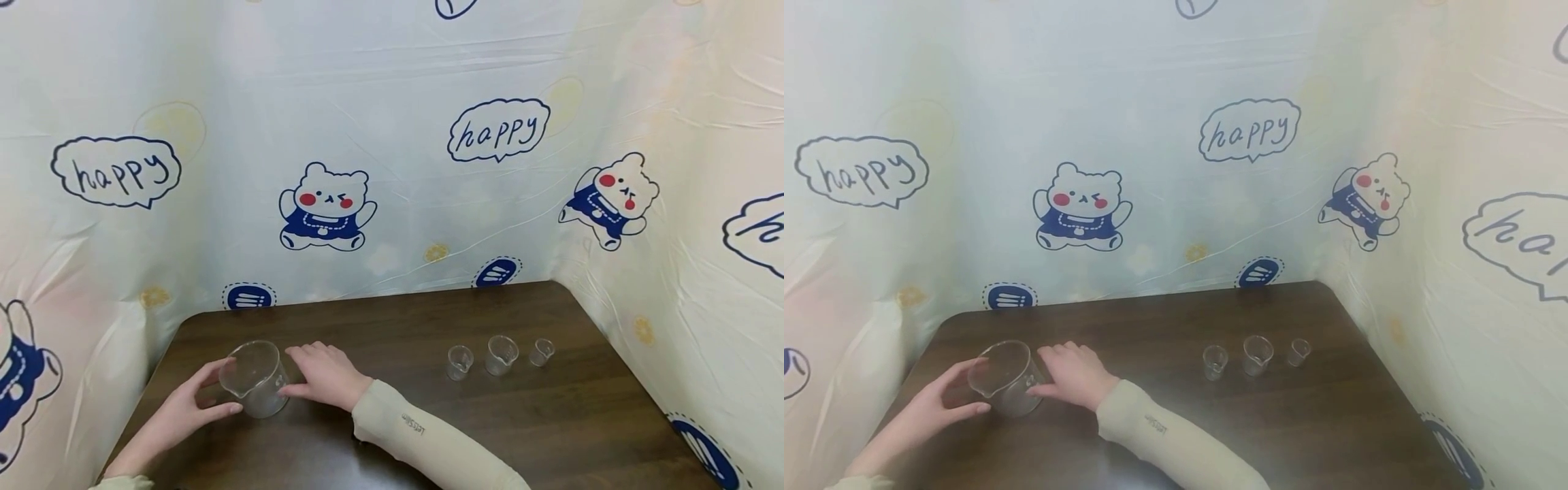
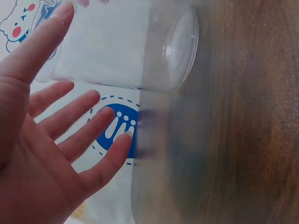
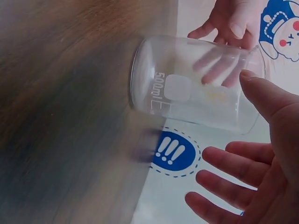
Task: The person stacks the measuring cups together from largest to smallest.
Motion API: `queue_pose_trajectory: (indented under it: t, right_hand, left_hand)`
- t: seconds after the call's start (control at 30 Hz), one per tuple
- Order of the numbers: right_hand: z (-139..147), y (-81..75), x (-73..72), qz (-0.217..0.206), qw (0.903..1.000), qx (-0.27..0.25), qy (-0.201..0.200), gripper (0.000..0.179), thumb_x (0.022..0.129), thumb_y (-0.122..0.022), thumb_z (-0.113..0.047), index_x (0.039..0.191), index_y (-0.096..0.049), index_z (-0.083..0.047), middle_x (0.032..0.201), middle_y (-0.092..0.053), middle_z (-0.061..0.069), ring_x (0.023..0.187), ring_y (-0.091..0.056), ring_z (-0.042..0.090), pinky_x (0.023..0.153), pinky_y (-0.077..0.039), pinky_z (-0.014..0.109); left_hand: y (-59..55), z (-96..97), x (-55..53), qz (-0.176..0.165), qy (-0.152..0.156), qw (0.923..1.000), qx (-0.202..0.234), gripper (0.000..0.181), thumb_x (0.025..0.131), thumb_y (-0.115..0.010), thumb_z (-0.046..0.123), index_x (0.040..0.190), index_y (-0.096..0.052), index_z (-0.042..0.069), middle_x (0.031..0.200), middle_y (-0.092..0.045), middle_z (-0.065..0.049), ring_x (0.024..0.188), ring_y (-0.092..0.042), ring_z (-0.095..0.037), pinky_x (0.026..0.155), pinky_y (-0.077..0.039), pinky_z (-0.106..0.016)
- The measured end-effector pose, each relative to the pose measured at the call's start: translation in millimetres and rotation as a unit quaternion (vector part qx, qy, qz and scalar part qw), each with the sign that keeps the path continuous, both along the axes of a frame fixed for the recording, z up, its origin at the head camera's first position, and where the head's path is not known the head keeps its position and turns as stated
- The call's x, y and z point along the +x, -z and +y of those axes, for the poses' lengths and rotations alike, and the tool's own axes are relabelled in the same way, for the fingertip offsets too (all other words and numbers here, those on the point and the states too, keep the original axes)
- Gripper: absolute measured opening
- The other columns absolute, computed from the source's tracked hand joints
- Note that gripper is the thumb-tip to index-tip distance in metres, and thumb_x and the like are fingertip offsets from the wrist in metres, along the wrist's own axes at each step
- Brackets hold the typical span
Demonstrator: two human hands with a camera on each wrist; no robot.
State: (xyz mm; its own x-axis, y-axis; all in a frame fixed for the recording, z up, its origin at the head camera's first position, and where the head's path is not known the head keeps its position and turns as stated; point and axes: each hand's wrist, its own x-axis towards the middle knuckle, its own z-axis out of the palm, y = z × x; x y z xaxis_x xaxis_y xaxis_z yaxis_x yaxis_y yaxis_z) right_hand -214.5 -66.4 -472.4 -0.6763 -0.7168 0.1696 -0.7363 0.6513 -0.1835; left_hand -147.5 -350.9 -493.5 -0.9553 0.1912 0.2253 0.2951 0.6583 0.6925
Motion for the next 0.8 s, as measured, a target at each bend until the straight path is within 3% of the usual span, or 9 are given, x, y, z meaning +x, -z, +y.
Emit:
queue_pose_trajectory:
  t: [0.07,0.2,0.27,0.43,0.67,0.8]
  right_hand:
    - [-3,0.0,-0.3,-0.01,0.9999,-0.007,-0.002,0.069,0.094,-0.065,-0.066,0.142,-0.061,-0.017,0.126,-0.07,-0.007,0.105,-0.063,0.008,0.089,-0.053,0.021]
    - [-7,-1.3,0.7,-0.018,0.9996,-0.02,-0.005,0.065,0.093,-0.069,-0.064,0.137,-0.063,-0.017,0.117,-0.072,-0.009,0.095,-0.06,0.005,0.08,-0.05,0.018]
    - [-8,-1.1,1.0,-0.016,0.9996,-0.021,-0.005,0.063,0.092,-0.069,-0.064,0.135,-0.064,-0.018,0.113,-0.071,-0.011,0.093,-0.059,0.004,0.077,-0.049,0.017]
    - [-14,2.1,0.3,-0.006,0.9997,-0.022,-0.009,0.06,0.093,-0.068,-0.064,0.134,-0.064,-0.02,0.111,-0.071,-0.012,0.092,-0.059,0.003,0.074,-0.047,0.016]
    - [-17,4.2,-1.6,-0.016,0.9994,-0.03,-0.003,0.059,0.092,-0.069,-0.064,0.133,-0.064,-0.021,0.108,-0.071,-0.013,0.088,-0.058,0.002,0.07,-0.045,0.015]
    - [-18,7.3,-2.3,-0.016,0.9995,-0.029,-0.003,0.058,0.093,-0.069,-0.063,0.131,-0.064,-0.02,0.105,-0.071,-0.013,0.086,-0.058,0.002,0.067,-0.045,0.015]
  left_hand:
    - [1.0,-1.3,-0.9,0.01,0.011,0.9998,0.008,0.077,0.081,-0.091,0.012,0.147,-0.051,0.004,0.137,-0.063,-0.021,0.113,-0.049,0.017,0.075,-0.059,-0.028]
    - [2.5,-2.5,-4.4,0.021,0.04,0.9985,0.031,0.075,0.082,-0.088,0.007,0.147,-0.051,0.0,0.139,-0.064,0.0,0.114,-0.053,0.012,0.077,-0.059,-0.029]
    - [2.3,-1.6,-6.8,0.012,0.051,0.9979,0.039,0.075,0.083,-0.087,0.006,0.148,-0.05,-0.001,0.14,-0.064,-0.004,0.114,-0.055,0.011,0.077,-0.059,-0.029]
    - [1.1,0.3,-12.2,-0.021,0.063,0.9962,0.057,0.074,0.087,-0.084,0.006,0.15,-0.046,-0.001,0.139,-0.059,-0.031,0.117,-0.055,0.012,0.078,-0.058,-0.026]
    - [2.9,-2.2,-14.2,-0.021,0.08,0.9933,0.08,0.07,0.088,-0.082,0.002,0.148,-0.047,-0.004,0.137,-0.064,0.01,0.116,-0.059,0.008,0.08,-0.058,-0.023]
    - [2.6,-1.5,-15.2,-0.021,0.08,0.9932,0.082,0.068,0.088,-0.081,0.001,0.147,-0.048,-0.005,0.135,-0.065,0.011,0.116,-0.061,0.008,0.081,-0.057,-0.022]
